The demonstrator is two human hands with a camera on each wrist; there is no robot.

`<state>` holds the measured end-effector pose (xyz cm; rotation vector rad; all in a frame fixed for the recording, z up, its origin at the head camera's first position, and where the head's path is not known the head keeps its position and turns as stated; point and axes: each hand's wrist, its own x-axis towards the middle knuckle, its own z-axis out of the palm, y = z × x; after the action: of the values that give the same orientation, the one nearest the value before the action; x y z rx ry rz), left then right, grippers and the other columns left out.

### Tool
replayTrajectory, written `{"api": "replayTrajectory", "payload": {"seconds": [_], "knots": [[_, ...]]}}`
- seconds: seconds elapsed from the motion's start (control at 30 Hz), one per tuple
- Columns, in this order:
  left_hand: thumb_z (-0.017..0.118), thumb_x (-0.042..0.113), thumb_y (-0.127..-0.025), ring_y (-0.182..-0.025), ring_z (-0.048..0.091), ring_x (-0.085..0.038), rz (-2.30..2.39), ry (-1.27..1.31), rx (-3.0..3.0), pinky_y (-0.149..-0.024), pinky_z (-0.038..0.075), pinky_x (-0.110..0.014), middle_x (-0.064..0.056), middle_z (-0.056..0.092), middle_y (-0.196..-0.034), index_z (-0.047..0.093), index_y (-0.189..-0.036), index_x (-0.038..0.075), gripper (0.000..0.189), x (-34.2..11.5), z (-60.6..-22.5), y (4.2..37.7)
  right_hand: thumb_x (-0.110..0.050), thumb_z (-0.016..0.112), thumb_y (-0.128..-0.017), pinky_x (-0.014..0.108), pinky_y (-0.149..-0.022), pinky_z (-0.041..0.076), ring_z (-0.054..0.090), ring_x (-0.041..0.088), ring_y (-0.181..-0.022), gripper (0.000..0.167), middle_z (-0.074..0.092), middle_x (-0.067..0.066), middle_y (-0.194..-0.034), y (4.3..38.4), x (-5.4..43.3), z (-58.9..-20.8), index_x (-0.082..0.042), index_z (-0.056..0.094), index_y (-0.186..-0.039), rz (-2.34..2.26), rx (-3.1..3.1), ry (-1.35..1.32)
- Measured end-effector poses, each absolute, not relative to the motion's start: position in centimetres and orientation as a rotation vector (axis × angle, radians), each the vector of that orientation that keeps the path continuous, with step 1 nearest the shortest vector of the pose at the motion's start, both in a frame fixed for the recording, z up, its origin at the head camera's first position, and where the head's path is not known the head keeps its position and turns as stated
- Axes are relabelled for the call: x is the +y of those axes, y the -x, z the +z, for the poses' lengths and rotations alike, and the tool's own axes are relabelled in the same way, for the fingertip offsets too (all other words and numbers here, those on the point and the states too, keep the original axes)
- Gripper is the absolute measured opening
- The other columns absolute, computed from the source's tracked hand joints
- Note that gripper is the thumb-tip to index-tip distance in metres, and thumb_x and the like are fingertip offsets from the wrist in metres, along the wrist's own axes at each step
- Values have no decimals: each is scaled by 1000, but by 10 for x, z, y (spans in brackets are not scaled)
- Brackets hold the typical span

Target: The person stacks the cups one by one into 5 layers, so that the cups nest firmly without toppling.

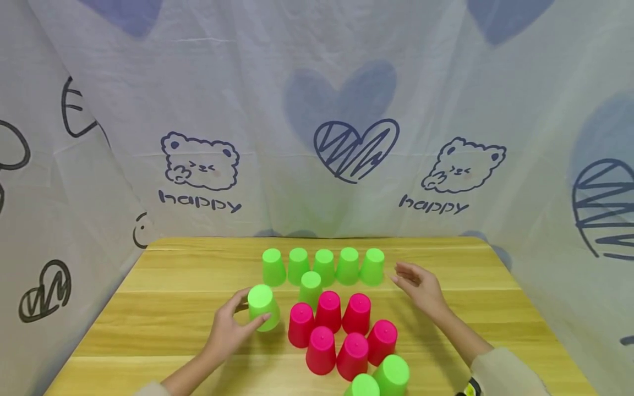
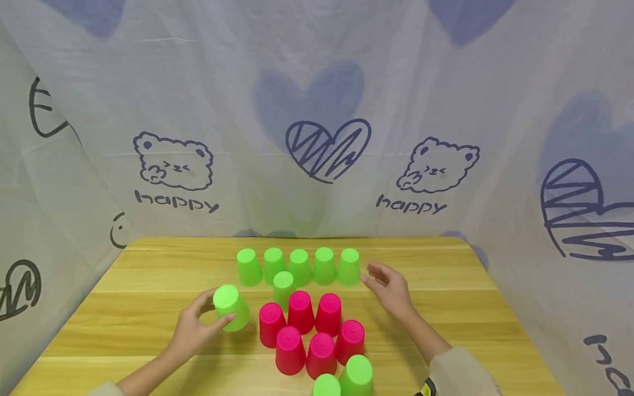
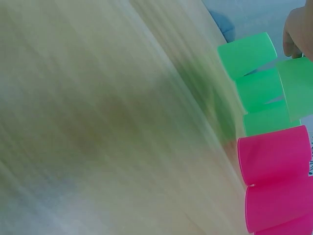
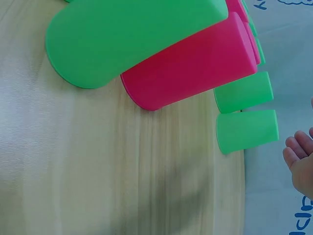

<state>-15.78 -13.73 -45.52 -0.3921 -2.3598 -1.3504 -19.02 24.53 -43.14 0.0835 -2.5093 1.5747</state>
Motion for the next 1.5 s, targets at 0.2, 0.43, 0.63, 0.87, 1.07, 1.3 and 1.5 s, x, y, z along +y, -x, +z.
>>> {"api": "replayTrajectory", "payload": {"seconds": [0.2, 0.43, 0.63, 0.87, 1.07, 1.3, 1.5], "knots": [[81, 6, -67, -88, 61, -5, -1352, 381, -2357, -79, 55, -31, -11, 68, -106, 60, -113, 0, 51, -136, -452, 164, -8, 62, -87, 7, -81, 47, 57, -5, -96, 40, 58, 29, -120, 179, 247, -430, 10, 53, -122, 1658, -2455, -100], [80, 7, -68, -91, 61, -7, -1375, 362, -2341, -82, 55, -34, -11, 67, -107, 59, -114, -1, 51, -136, -448, 171, -4, 63, -86, 10, -80, 50, 59, -7, -93, 38, 66, -11, -103, 167, 247, -431, 14, 54, -118, 1741, -2351, -157], [80, 7, -69, -92, 61, -12, -1371, 357, -2329, -81, 55, -34, -12, 67, -108, 59, -114, -1, 50, -137, -445, 177, -4, 62, -86, 10, -80, 50, 60, -7, -94, 37, 63, -21, -100, 154, 248, -432, 15, 53, -118, 1762, -2330, -214], [80, 8, -69, -96, 58, -3, -1401, 320, -2321, -83, 55, -31, -10, 66, -111, 58, -116, 1, 52, -135, -440, 183, -3, 62, -86, 11, -81, 51, 61, -5, -95, 39, 65, -16, -104, 142, 247, -433, 15, 52, -118, 1787, -2309, -237], [79, 8, -70, -96, 61, -15, -1398, 312, -2306, -83, 55, -34, -12, 66, -109, 58, -116, 0, 51, -133, -435, 190, 1, 62, -85, 12, -81, 51, 62, -3, -97, 38, 65, -17, -105, 133, 246, -432, 17, 51, -117, 1809, -2273, -301], [79, 13, -72, -99, 62, -26, -1425, 300, -2306, -86, 54, -40, -14, 66, -111, 57, -117, 0, 51, -128, -427, 201, 6, 62, -82, 13, -83, 51, 62, -3, -97, 37, 66, -17, -104, 119, 244, -431, 20, 51, -115, 1793, -2241, -360], [79, 12, -72, -101, 61, -28, -1459, 273, -2317, -88, 53, -42, -16, 65, -112, 56, -117, -2, 52, -124, -425, 207, 16, 61, -77, 15, -86, 50, 63, 1, -99, 35, 67, -10, -108, 106, 243, -439, 23, 51, -110, 1801, -2118, -550]]}}
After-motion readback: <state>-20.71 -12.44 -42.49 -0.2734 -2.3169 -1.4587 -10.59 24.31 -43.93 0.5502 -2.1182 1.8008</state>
